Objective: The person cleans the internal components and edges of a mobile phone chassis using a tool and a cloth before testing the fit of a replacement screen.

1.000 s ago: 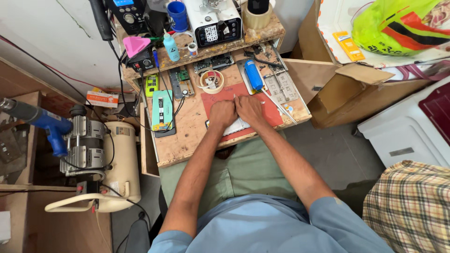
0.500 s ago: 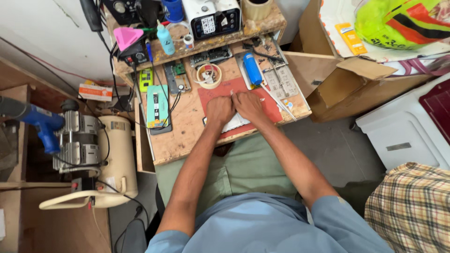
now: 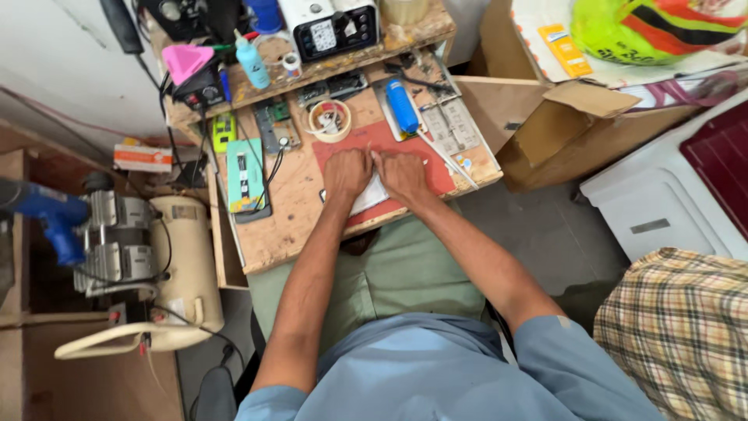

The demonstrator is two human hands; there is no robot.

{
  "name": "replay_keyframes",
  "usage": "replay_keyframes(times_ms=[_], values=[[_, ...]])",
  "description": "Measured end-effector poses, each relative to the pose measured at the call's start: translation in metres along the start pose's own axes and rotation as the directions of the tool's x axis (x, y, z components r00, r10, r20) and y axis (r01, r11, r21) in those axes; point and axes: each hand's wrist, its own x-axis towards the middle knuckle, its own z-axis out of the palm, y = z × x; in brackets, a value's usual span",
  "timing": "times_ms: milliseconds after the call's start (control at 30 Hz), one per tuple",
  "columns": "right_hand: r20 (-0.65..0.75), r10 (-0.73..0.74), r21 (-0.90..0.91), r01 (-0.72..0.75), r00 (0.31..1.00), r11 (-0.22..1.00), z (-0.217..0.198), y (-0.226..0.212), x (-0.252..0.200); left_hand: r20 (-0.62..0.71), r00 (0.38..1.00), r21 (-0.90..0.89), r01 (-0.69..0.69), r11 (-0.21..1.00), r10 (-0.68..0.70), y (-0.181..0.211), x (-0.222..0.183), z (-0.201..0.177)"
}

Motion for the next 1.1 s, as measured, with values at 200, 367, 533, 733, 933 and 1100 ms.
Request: replay_keyframes(times_ms=[200,367,533,733,933,1100], values=[[0.026,0.047,-0.007,-0.047,0.999,0.999,-0.002,0.000,0.002,0.061,0.998,-0.080,0.000,0.997,0.005,0.007,0.005,-0.012],[0.151,0.135,0.248,-0.170,0.979,0.954,-0.016,0.007,0.009,-0.036,0.998,-0.116,0.054,0.992,-0.059,-0.009,0.003,0.005],[0.065,-0.068,0.768,-0.007,0.996,0.640,-0.026,0.001,0.019,-0.001,0.794,-0.866,0.303,0.397,-0.608,-0.063,0.031,0.054],[0.329,-0.035,0.505,-0.144,0.944,0.851,-0.057,-0.062,-0.015,-0.032,0.737,-0.994,0.044,0.096,-0.675,-0.072,0.030,0.089],[0.163,0.020,0.119,-0.040,0.986,0.992,-0.087,-0.073,-0.008,-0.335,0.880,-0.933,-0.259,0.249,-0.337,-0.061,0.009,0.027],[0.197,-0.032,0.001,0.032,0.980,0.999,-0.093,-0.070,-0.006,-0.197,0.980,-0.943,-0.197,0.268,0.028,-0.051,-0.017,0.006]])
